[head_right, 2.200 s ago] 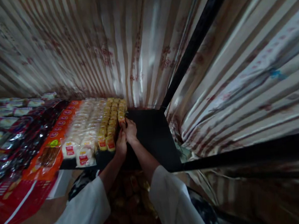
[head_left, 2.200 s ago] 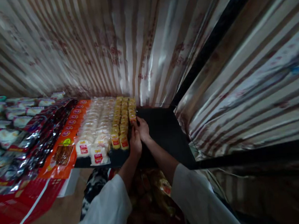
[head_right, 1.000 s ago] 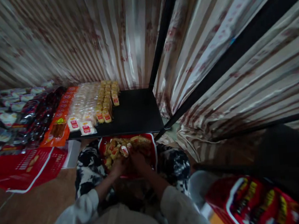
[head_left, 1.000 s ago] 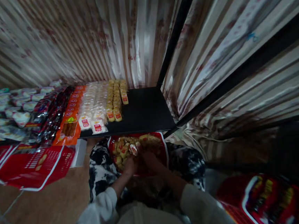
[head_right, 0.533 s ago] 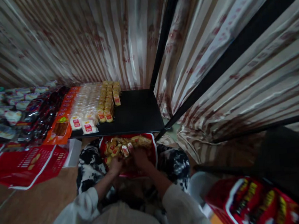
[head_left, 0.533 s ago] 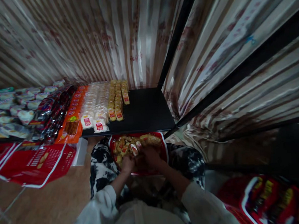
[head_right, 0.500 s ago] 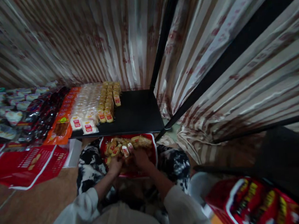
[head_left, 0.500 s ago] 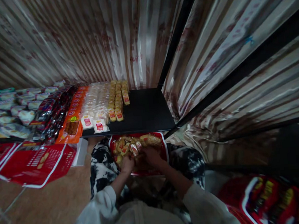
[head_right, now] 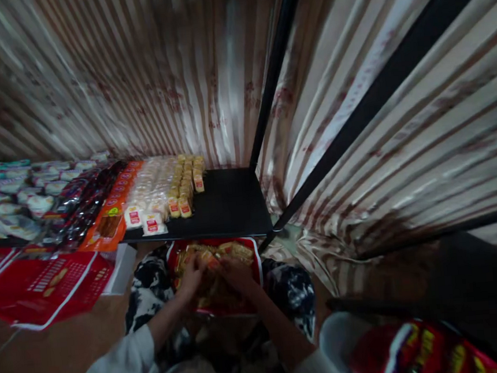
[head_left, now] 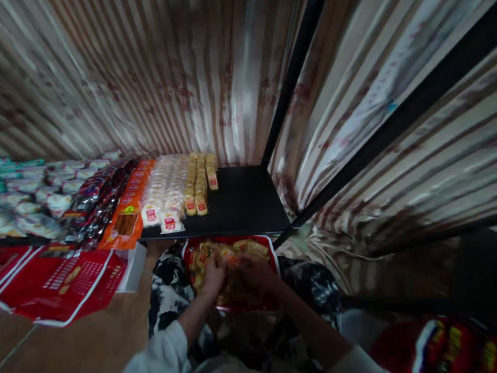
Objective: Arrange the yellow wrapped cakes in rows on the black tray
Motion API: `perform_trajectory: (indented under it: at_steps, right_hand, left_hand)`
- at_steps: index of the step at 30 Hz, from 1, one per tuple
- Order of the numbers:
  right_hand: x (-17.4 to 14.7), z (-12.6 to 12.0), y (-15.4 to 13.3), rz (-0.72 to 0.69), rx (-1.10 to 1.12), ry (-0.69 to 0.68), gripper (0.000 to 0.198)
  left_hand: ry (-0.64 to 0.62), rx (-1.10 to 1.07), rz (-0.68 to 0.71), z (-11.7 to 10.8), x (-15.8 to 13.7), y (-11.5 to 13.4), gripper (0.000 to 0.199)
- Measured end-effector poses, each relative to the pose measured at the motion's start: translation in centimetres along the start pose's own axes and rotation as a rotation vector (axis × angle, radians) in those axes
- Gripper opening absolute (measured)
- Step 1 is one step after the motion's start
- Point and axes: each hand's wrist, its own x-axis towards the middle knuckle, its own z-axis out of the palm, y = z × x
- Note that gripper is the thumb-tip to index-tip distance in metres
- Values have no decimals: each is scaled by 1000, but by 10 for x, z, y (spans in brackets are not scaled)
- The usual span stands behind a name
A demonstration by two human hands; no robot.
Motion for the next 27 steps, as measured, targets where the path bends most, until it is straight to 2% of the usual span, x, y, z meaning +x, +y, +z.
perform_trajectory:
  at_steps: [5,10,14,16,21,27]
  right_hand:
    - [20,-20,-25,-49,116,-41,22]
    - [49,-26,-33,-61,167,33,25]
    - [84,-28,-34,-72,104,188,25]
    - [103,-29,-38,-61,70,249,26]
    - [152,-28,-50,14,16,323,25]
    - [198,-23,-56,-3,-38,358,21]
  left_hand:
    - [-88,28,171,-17,9,34,31]
    - [-35,-95,147,-21,22,65,36]
    - [150,-168,227,-8,35,74,43]
    - [191,-141,275,2,43,75,44]
    - [239,-117,280,24,74,81,44]
    - [199,-210,241,29,116,92,47]
